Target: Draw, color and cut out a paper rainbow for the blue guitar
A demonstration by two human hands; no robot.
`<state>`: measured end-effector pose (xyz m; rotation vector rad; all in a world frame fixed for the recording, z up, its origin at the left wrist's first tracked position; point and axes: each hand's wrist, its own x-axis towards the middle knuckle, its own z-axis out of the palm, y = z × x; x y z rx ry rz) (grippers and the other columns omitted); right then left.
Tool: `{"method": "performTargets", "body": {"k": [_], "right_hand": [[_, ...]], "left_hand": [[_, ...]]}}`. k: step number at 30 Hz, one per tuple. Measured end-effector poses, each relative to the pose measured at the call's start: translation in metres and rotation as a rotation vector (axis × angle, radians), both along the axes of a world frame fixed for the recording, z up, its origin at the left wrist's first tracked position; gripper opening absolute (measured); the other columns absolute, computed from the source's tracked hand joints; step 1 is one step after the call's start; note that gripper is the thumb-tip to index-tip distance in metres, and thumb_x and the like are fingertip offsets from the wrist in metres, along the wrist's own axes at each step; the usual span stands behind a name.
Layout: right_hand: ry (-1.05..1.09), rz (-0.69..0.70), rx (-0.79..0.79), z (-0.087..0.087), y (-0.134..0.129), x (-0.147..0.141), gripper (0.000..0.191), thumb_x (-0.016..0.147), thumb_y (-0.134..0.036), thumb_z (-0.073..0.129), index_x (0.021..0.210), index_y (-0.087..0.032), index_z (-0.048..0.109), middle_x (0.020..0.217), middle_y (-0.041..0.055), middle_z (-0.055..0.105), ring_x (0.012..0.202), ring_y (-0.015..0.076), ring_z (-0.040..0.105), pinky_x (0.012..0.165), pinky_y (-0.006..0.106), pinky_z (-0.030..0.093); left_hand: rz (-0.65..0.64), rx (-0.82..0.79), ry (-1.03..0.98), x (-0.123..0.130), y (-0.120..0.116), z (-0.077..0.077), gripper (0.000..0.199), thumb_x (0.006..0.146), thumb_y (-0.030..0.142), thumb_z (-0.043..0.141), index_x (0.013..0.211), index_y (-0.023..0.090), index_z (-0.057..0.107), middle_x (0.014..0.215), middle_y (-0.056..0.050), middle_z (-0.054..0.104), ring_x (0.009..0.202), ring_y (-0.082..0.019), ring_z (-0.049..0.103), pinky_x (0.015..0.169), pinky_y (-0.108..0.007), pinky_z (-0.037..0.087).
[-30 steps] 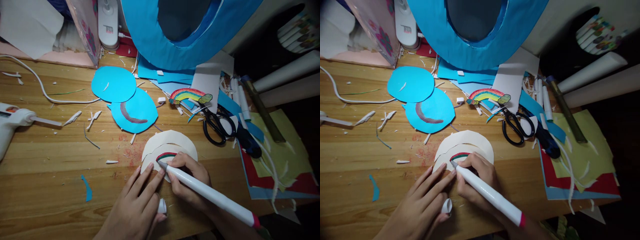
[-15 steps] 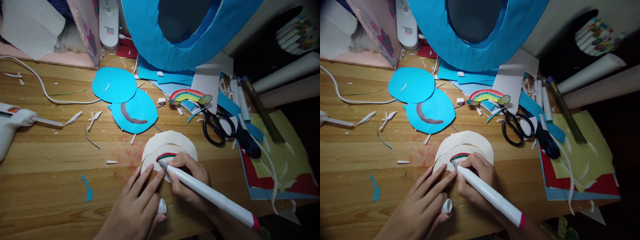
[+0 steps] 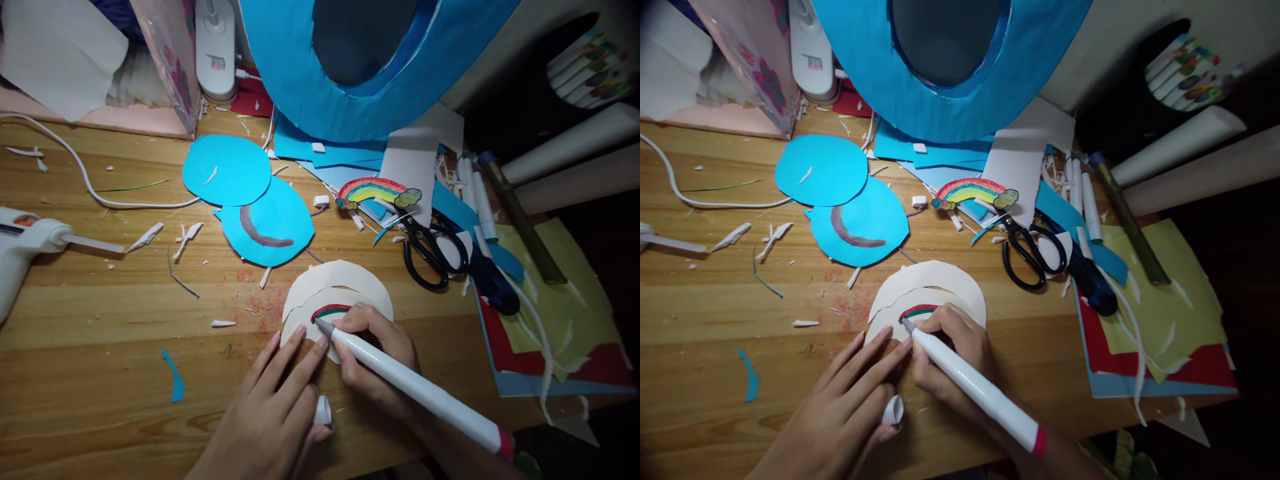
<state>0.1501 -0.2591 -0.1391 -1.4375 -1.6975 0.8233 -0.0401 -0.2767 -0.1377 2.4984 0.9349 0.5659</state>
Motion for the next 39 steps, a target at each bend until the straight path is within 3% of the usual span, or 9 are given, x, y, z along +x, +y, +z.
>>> {"method": "performTargets", "body": {"k": [7, 13, 22, 30, 32, 35, 37, 39], "right_hand": [[0.027, -0.039, -0.015, 0.001, -0.001, 0.000, 0.016, 0.072, -0.013, 0.058, 0.083, -0.023, 0.052, 0.069, -0.0017, 0.055, 0.062, 0.0145, 0.054, 0.058, 0.026, 0.045], [0.031, -0.059, -0.016, 0.003, 0.000, -0.001, 0.013, 0.072, -0.013, 0.057, 0.080, -0.022, 0.053, 0.066, -0.0019, 0.054, 0.059, 0.0146, 0.054, 0.054, 0.026, 0.045], [0.011, 0.017, -0.037, -0.005, -0.003, 0.004, 0.020, 0.070, -0.010, 0.060, 0.082, -0.024, 0.052, 0.071, -0.0020, 0.057, 0.062, 0.0149, 0.055, 0.060, 0.027, 0.046], [0.032, 0.046, -0.019, 0.001, 0.000, -0.001, 0.017, 0.068, -0.009, 0.058, 0.076, -0.023, 0.051, 0.064, -0.0020, 0.054, 0.060, 0.0152, 0.054, 0.054, 0.027, 0.044], [0.126, 0.003, 0.002, 0.004, 0.000, 0.001, 0.017, 0.071, -0.009, 0.057, 0.078, -0.023, 0.051, 0.065, -0.0023, 0.052, 0.058, 0.0142, 0.051, 0.053, 0.026, 0.042], [0.288, -0.063, 0.052, 0.009, 0.005, 0.017, 0.011, 0.078, -0.013, 0.055, 0.083, -0.023, 0.053, 0.068, -0.0018, 0.050, 0.059, 0.0135, 0.048, 0.052, 0.025, 0.041], [0.309, -0.034, 0.035, 0.013, 0.012, 0.035, 0.005, 0.082, -0.018, 0.055, 0.085, -0.022, 0.055, 0.071, -0.0001, 0.051, 0.062, 0.0145, 0.049, 0.054, 0.026, 0.041], [0.274, 0.042, -0.027, 0.014, 0.022, 0.053, 0.005, 0.084, -0.022, 0.055, 0.088, -0.022, 0.058, 0.075, 0.0018, 0.055, 0.065, 0.0158, 0.051, 0.056, 0.027, 0.041]], "left_hand": [[-0.014, 0.003, 0.024, 0.000, 0.000, 0.002, 0.017, 0.091, 0.021, 0.047, 0.084, 0.015, 0.061, 0.135, -0.008, 0.055, 0.129, -0.028, 0.046, 0.103, -0.043, 0.045], [0.015, -0.012, -0.020, 0.000, -0.001, 0.001, 0.018, 0.092, 0.019, 0.045, 0.083, 0.015, 0.061, 0.135, -0.008, 0.055, 0.132, -0.024, 0.042, 0.111, -0.039, 0.035], [-0.020, -0.016, 0.054, -0.003, 0.000, 0.003, 0.021, 0.093, 0.021, 0.044, 0.096, 0.015, 0.064, 0.137, -0.007, 0.052, 0.129, -0.029, 0.045, 0.100, -0.044, 0.048], [-0.025, -0.014, 0.050, -0.001, 0.000, 0.002, 0.019, 0.092, 0.019, 0.045, 0.091, 0.015, 0.063, 0.136, -0.007, 0.053, 0.130, -0.027, 0.044, 0.102, -0.043, 0.045], [-0.020, -0.015, 0.047, 0.000, -0.001, -0.001, 0.018, 0.092, 0.020, 0.045, 0.089, 0.016, 0.062, 0.137, -0.006, 0.053, 0.131, -0.026, 0.042, 0.105, -0.042, 0.043], [0.056, 0.055, -0.044, -0.002, -0.002, -0.005, 0.026, 0.095, 0.023, 0.038, 0.080, 0.016, 0.059, 0.135, -0.006, 0.055, 0.133, -0.022, 0.040, 0.114, -0.038, 0.029], [0.063, 0.087, -0.059, -0.001, -0.003, -0.005, 0.028, 0.096, 0.025, 0.039, 0.078, 0.017, 0.058, 0.132, -0.006, 0.058, 0.132, -0.019, 0.041, 0.117, -0.034, 0.020], [0.019, 0.104, -0.044, 0.005, -0.004, -0.002, 0.027, 0.096, 0.029, 0.040, 0.079, 0.017, 0.057, 0.130, -0.008, 0.059, 0.132, -0.018, 0.042, 0.117, -0.031, 0.019]]}}
